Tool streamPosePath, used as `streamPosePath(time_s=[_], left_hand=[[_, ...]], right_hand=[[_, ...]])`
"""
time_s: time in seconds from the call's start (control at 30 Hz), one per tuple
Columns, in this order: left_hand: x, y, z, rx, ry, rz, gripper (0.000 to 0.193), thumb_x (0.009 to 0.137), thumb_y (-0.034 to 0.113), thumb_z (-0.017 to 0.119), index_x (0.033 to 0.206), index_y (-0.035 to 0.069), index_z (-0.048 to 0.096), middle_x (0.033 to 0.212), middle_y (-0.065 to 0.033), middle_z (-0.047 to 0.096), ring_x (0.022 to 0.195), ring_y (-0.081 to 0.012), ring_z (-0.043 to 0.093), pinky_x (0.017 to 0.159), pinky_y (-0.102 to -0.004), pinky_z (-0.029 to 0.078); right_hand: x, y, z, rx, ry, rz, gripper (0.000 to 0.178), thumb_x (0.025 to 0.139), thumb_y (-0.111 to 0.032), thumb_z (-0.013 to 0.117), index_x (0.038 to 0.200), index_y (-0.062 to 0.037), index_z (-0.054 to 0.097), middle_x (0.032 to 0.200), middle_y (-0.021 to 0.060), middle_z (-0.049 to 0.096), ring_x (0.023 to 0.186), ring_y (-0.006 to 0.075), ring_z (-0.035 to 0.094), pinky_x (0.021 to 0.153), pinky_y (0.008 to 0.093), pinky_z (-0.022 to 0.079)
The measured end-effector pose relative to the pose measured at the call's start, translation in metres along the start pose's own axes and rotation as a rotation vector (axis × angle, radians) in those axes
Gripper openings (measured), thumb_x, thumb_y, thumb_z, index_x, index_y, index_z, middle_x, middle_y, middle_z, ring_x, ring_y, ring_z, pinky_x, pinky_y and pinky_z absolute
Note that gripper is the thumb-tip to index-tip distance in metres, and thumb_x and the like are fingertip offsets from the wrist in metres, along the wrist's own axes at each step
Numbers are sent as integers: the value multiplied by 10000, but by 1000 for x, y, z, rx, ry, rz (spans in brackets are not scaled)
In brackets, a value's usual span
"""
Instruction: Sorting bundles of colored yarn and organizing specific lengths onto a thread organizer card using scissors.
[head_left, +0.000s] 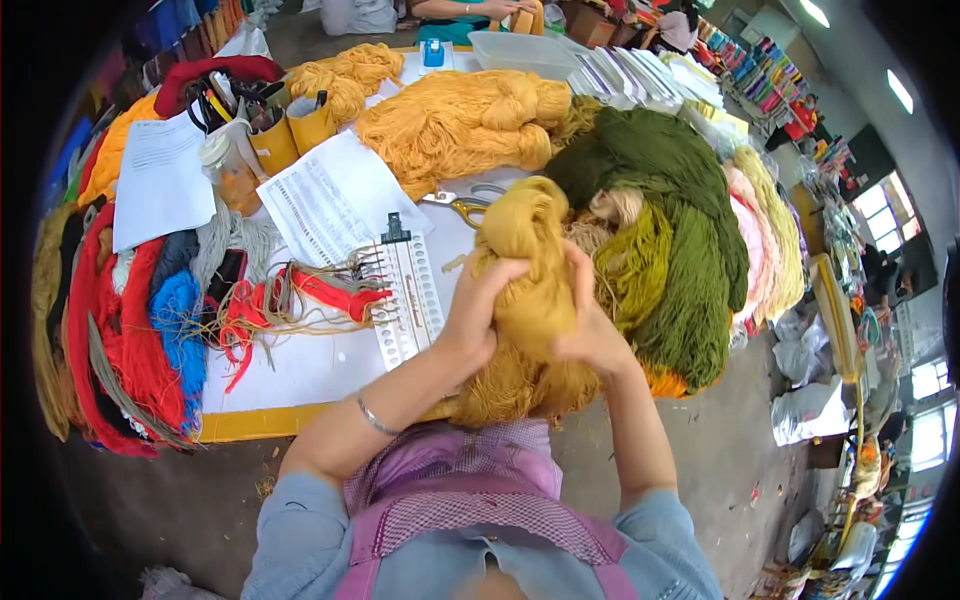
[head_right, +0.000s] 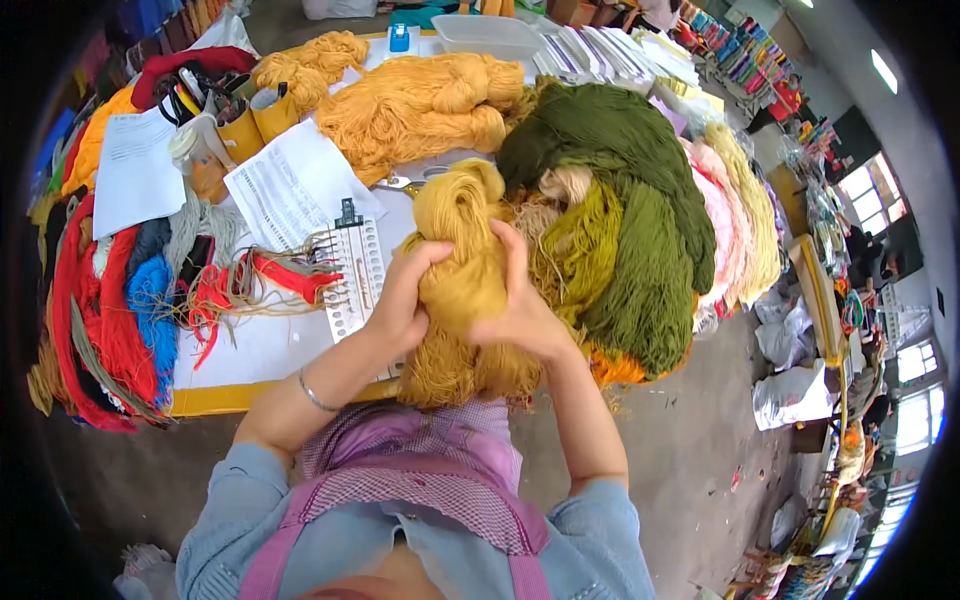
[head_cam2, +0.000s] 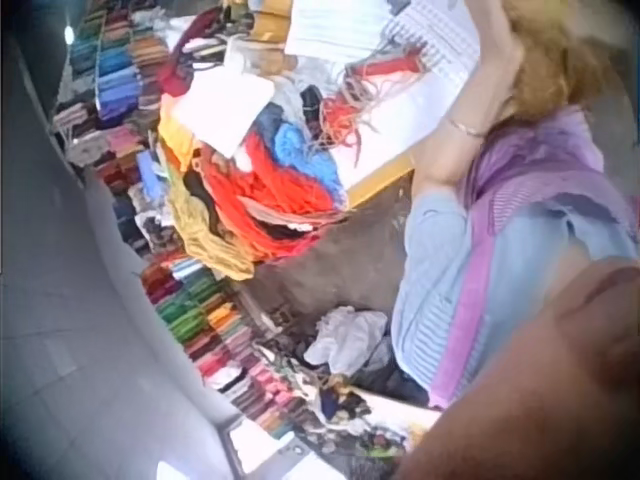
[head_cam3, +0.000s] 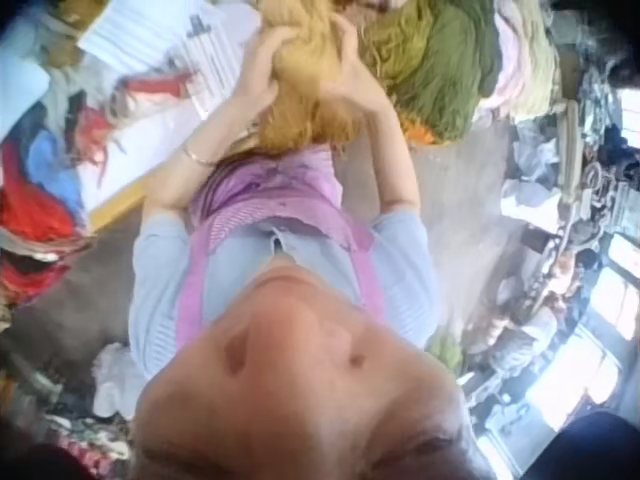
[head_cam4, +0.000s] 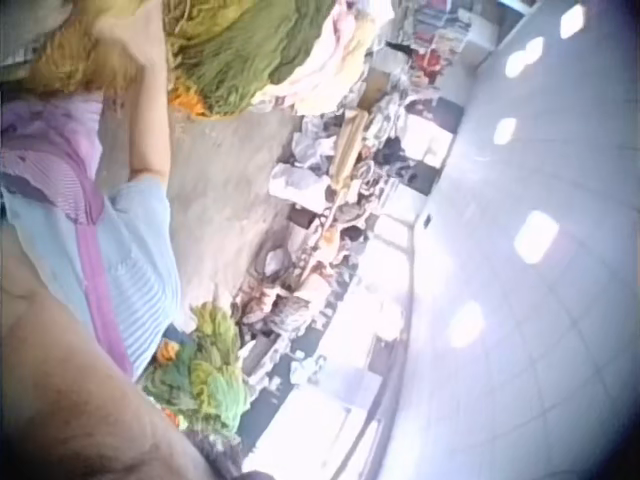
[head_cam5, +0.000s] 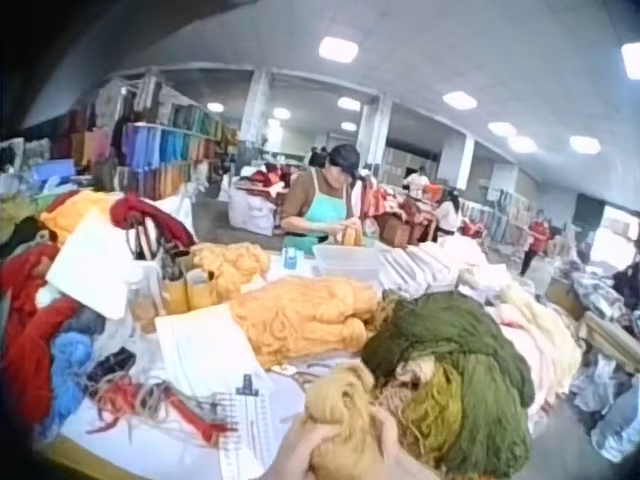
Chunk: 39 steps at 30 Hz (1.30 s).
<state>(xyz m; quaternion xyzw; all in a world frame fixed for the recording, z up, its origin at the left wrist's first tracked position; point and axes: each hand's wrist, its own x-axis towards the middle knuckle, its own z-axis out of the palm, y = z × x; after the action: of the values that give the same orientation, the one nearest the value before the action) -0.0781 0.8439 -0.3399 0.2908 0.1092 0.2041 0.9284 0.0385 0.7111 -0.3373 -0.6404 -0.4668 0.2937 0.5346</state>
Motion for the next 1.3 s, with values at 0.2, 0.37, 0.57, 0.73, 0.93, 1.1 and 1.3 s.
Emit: streamPosePath(time_s=[0.2, 0.37, 0.57, 0.73, 0.93, 1.1, 1.3], left_hand=[[-13, 12, 44, 341, -137, 224, 663, 870, 268, 653, 1389, -34, 372, 1271, -139, 484, 1163, -240, 494, 1019, -351, 386], [-27, 52, 68, 1237, -369, 882, 666, 861, 263, 640, 1416, -10, 390, 1442, -206, 352, 1292, -363, 347, 1094, -449, 232], [-37, 90, -8, 1309, -315, 735, 437, 821, 88, 653, 1236, -2, 547, 1205, -157, 586, 1097, -353, 524, 976, -443, 387], [-82, 90, -75, 1420, 31, 518, 196, 811, -24, 617, 1002, 10, 645, 987, -147, 651, 895, -330, 595, 800, -392, 466], [-116, 52, -120, 1535, 264, 568, 166, 813, -64, 597, 961, -7, 644, 937, -170, 641, 844, -337, 599, 752, -395, 476], [-117, 41, -128, 1639, 374, 536, 214, 800, -54, 611, 1006, -4, 632, 944, -181, 634, 854, -346, 594, 761, -401, 477], [-99, 29, -140, 1624, 298, 462, 315, 774, -31, 643, 1086, 2, 614, 1005, -189, 618, 882, -358, 581, 781, -410, 476]], right_hand=[[-29, -38, 18, 27, 193, 28, 1468, 519, -252, 973, 1504, -73, -102, 1493, 169, 289, 1368, 291, 363, 1139, 428, 314], [1, -79, -16, 3, 457, -180, 964, 693, -196, 867, 1449, -13, 298, 1363, 137, 486, 1256, 245, 499, 1060, 386, 415], [76, -162, -218, -345, 866, -335, 665, 820, -245, 755, 1350, 23, 455, 1286, 140, 566, 1210, 221, 548, 1033, 380, 443], [159, -276, -248, -490, 885, -827, 479, 799, -212, 765, 1179, 25, 596, 1168, 133, 640, 1024, 215, 636, 892, 312, 505], [245, -240, -347, -950, 929, -1031, 668, 678, -235, 860, 1222, 13, 562, 1183, 123, 642, 1088, 239, 605, 959, 343, 460], [308, -114, -362, -1084, 1164, -604, 675, 704, -309, 818, 1208, 8, 500, 1123, 171, 648, 1046, 286, 626, 901, 372, 483], [303, 54, -517, -1278, 179, 402, 762, 728, -447, 791, 1303, -27, 523, 1208, 124, 641, 1030, 288, 621, 855, 418, 511]])
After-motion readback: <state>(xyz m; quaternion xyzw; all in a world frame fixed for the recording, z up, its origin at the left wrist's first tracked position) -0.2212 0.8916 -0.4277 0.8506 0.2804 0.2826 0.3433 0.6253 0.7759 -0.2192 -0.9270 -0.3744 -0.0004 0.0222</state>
